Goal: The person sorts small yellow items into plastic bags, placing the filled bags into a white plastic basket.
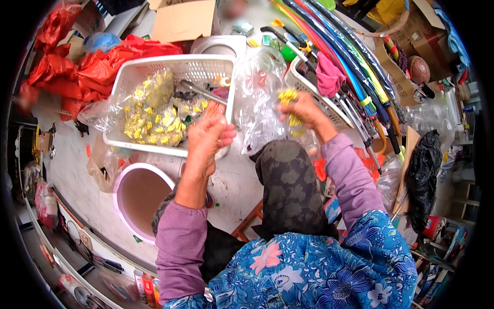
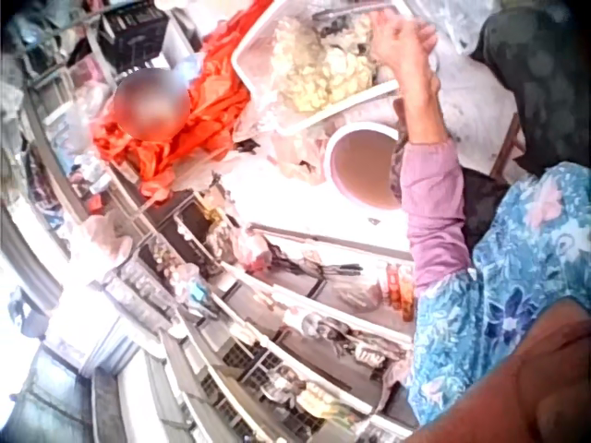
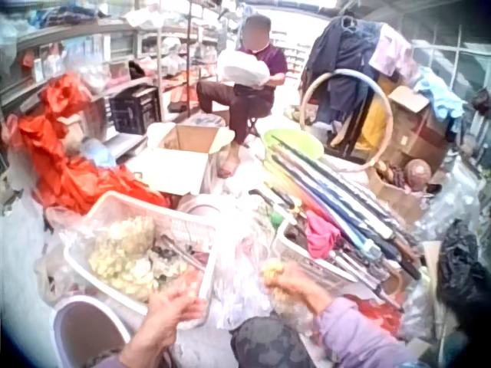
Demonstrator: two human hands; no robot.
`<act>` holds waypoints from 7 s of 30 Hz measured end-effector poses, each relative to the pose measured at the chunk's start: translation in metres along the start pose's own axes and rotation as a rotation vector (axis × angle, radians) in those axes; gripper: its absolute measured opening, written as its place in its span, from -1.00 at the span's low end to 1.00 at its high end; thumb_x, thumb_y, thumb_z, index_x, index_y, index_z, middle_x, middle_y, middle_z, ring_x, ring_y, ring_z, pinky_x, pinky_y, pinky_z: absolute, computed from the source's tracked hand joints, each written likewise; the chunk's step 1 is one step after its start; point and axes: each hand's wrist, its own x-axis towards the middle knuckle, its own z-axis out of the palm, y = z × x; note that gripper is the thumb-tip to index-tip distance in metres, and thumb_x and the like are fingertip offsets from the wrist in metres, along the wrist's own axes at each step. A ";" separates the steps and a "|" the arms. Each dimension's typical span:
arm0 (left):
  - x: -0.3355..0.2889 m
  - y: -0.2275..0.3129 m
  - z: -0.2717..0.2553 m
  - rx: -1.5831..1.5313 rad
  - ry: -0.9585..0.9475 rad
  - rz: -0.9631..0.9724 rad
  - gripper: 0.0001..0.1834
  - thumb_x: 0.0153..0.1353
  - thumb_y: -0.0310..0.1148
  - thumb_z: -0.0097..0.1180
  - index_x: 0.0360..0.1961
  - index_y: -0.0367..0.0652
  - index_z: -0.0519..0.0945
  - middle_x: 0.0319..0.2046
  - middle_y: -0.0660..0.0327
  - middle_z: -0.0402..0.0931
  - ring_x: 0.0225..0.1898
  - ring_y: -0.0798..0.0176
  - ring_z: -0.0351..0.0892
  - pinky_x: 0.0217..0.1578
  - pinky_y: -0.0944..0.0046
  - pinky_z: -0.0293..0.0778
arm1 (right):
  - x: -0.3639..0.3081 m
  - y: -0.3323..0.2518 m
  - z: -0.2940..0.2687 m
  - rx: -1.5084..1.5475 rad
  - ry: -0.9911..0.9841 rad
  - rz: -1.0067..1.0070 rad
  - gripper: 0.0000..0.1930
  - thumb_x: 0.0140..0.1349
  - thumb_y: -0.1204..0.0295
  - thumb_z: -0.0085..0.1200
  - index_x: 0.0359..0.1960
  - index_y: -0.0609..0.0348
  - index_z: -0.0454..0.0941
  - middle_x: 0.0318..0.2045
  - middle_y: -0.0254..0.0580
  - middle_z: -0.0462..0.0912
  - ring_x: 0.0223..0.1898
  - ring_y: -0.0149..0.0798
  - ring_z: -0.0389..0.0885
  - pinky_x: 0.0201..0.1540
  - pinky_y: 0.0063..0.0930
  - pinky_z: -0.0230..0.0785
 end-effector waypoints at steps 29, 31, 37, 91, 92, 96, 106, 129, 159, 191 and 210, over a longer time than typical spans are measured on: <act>0.032 -0.018 0.011 -0.328 -0.013 0.253 -0.74 0.16 -0.57 -0.20 -0.13 -0.30 0.43 -0.32 0.16 0.53 -0.31 0.26 0.53 -0.21 0.26 0.45 | -0.012 -0.097 0.071 0.217 -0.383 -0.063 -0.77 0.05 0.48 0.18 -0.29 0.38 0.51 -0.41 -0.13 0.61 -0.54 -0.30 0.59 -0.54 -0.46 0.49; 0.030 -0.013 0.008 -0.451 -0.002 0.227 -0.70 0.12 -0.58 -0.22 -0.11 -0.30 0.42 -0.25 0.13 0.50 -0.22 0.22 0.51 -0.12 0.20 0.43 | -0.018 -0.105 0.047 0.263 -0.294 -0.060 -0.70 0.09 0.50 0.10 -0.16 0.40 0.43 -0.30 -0.01 0.60 -0.48 -0.23 0.63 -0.49 -0.36 0.55; 0.037 -0.008 0.006 -0.543 -0.014 0.190 -0.65 0.10 -0.52 -0.26 -0.07 -0.29 0.42 -0.18 0.11 0.49 -0.14 0.15 0.49 -0.07 0.16 0.42 | 0.032 -0.067 0.012 0.762 -0.280 0.180 -0.69 0.17 0.58 -0.07 -0.05 0.34 0.22 -0.22 0.20 0.53 -0.26 -0.03 0.61 -0.31 -0.19 0.56; 0.053 -0.070 0.015 -0.262 0.428 0.001 -0.64 0.27 -0.38 -0.08 0.08 -0.25 0.34 -0.13 0.17 0.48 -0.20 0.35 0.47 -0.19 0.33 0.41 | 0.114 0.033 -0.027 -1.031 0.543 -0.475 -0.25 -0.04 0.37 0.12 0.23 0.24 0.10 0.18 0.16 0.23 0.25 0.01 0.14 0.24 -0.25 0.06; 0.051 -0.069 0.016 -0.282 0.434 0.006 -0.64 0.25 -0.37 -0.06 0.05 -0.26 0.37 -0.16 0.16 0.50 -0.20 0.33 0.48 -0.18 0.33 0.40 | 0.119 0.037 -0.028 -1.026 0.517 -0.537 -0.25 -0.04 0.37 0.13 0.24 0.23 0.10 0.19 0.17 0.21 0.26 0.02 0.12 0.25 -0.27 0.05; 0.076 -0.104 -0.003 -0.172 0.462 0.007 -0.64 0.24 -0.38 -0.08 0.06 -0.22 0.39 -0.18 0.15 0.50 -0.28 0.31 0.52 -0.29 0.29 0.47 | 0.119 0.006 -0.003 -0.973 0.427 -0.472 -0.40 -0.02 0.29 0.14 0.10 0.25 0.34 -0.11 0.17 0.51 -0.05 0.02 0.50 0.00 -0.25 0.33; 0.043 -0.038 0.011 0.335 0.670 0.371 -0.34 -0.03 -0.35 0.15 0.08 -0.43 0.23 -0.01 -0.17 0.30 0.11 -0.12 0.23 0.13 0.06 0.13 | 0.103 -0.034 0.099 -0.909 0.066 -0.476 -0.60 0.00 0.27 0.12 -0.13 0.21 0.56 -0.32 0.03 0.63 -0.28 -0.10 0.63 -0.20 -0.31 0.44; -0.052 0.021 0.013 0.077 0.396 0.663 -0.57 0.06 -0.50 0.07 -0.02 -0.42 0.34 -0.18 -0.05 0.39 -0.14 0.08 0.44 -0.09 0.23 0.35 | 0.163 -0.036 0.242 -1.381 -0.296 -0.515 -0.70 0.03 0.21 0.06 -0.29 0.11 0.64 -0.38 -0.03 0.64 -0.35 -0.11 0.63 -0.24 -0.31 0.45; -0.045 0.041 -0.017 -0.169 0.371 0.545 -0.69 0.12 -0.49 0.08 -0.10 -0.39 0.41 -0.20 0.06 0.46 -0.17 0.26 0.48 -0.16 0.34 0.42 | 0.183 -0.031 0.277 -0.160 -0.294 0.089 -0.90 -0.05 0.39 0.19 -0.57 0.09 0.53 -0.61 -0.41 0.48 -0.56 -0.47 0.36 -0.46 -0.54 0.16; -0.018 0.081 -0.097 -1.022 0.351 0.655 -0.75 0.17 -0.53 0.02 -0.10 -0.21 0.40 -0.22 0.18 0.47 -0.15 0.17 0.48 -0.08 0.13 0.43 | -0.021 -0.119 0.235 0.363 -0.509 -0.111 -0.91 0.14 0.46 0.11 -0.43 0.22 0.52 -0.47 -0.33 0.57 -0.46 -0.51 0.48 -0.31 -0.64 0.34; -0.015 0.074 -0.109 -0.980 0.140 0.404 -0.70 0.27 -0.29 -0.07 -0.04 -0.20 0.37 -0.05 0.10 0.43 -0.02 0.09 0.44 0.06 0.04 0.32 | -0.018 -0.114 0.241 0.316 -0.369 -0.411 -0.86 0.15 0.51 0.10 -0.24 0.23 0.53 -0.36 -0.37 0.58 -0.32 -0.56 0.48 -0.21 -0.67 0.33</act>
